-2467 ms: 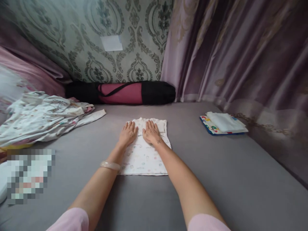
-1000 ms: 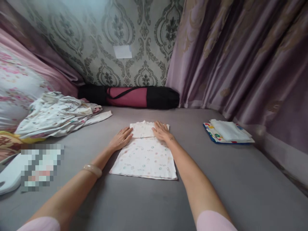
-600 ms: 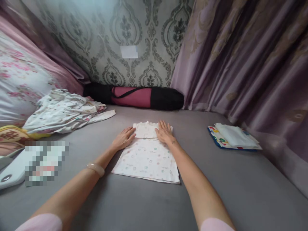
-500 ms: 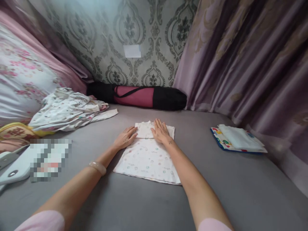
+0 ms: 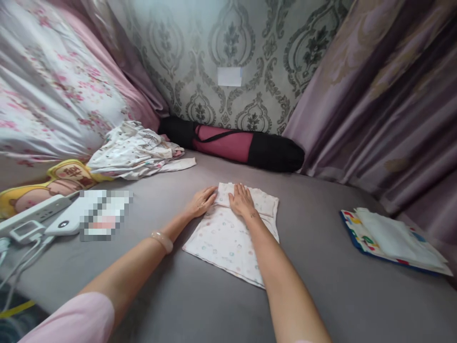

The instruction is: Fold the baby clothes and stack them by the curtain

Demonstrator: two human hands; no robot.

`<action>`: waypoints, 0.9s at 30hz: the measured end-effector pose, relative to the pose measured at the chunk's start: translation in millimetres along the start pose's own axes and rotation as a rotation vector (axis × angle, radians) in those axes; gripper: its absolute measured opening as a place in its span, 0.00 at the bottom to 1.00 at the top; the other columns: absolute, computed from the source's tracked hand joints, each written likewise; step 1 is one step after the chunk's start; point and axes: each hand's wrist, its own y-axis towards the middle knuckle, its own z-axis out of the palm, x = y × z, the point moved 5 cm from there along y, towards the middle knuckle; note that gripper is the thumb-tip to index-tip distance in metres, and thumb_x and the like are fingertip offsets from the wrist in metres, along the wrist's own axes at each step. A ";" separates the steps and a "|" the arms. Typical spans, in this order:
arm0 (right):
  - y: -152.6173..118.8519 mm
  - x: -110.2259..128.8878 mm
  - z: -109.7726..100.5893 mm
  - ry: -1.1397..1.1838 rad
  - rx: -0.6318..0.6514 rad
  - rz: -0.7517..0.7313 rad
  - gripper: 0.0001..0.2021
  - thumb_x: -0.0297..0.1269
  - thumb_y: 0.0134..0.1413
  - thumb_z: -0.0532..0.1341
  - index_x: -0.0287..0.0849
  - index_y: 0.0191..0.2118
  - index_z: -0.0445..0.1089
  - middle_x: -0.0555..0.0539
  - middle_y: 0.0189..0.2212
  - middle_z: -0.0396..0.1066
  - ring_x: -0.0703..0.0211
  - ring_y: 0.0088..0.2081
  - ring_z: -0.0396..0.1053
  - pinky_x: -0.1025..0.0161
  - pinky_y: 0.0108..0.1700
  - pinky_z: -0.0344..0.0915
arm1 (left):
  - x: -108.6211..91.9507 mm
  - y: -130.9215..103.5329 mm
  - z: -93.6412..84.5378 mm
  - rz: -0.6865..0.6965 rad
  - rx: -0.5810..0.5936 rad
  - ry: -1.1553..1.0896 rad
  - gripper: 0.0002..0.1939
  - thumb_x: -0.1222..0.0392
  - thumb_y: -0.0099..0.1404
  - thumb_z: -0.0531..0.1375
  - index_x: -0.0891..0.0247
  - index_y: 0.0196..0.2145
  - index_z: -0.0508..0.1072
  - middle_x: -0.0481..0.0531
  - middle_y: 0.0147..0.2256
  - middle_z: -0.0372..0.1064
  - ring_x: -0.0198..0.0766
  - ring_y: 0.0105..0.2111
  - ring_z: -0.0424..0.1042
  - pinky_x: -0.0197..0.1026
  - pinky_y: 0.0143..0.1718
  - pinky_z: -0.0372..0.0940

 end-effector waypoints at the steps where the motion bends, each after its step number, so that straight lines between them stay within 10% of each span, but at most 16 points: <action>1: 2.0 0.0 1.5 0.001 0.016 0.009 0.32 0.44 0.66 0.37 0.25 0.68 0.45 0.36 0.69 0.41 0.51 0.69 0.36 0.53 0.68 0.34 | 0.9 0.0 -0.5 -0.014 -0.010 -0.008 0.23 0.54 0.71 0.46 0.65 0.59 0.63 0.60 0.56 0.66 0.44 0.57 0.65 0.47 0.60 0.57; 27: 15.0 81.8 13.8 0.056 -0.010 -0.159 0.30 0.41 0.66 0.37 0.28 0.67 0.48 0.39 0.68 0.44 0.53 0.69 0.35 0.53 0.67 0.30 | 26.7 1.7 -8.0 -0.256 -0.218 -0.323 0.25 0.52 0.71 0.44 0.67 0.59 0.62 0.62 0.57 0.64 0.45 0.58 0.63 0.50 0.61 0.57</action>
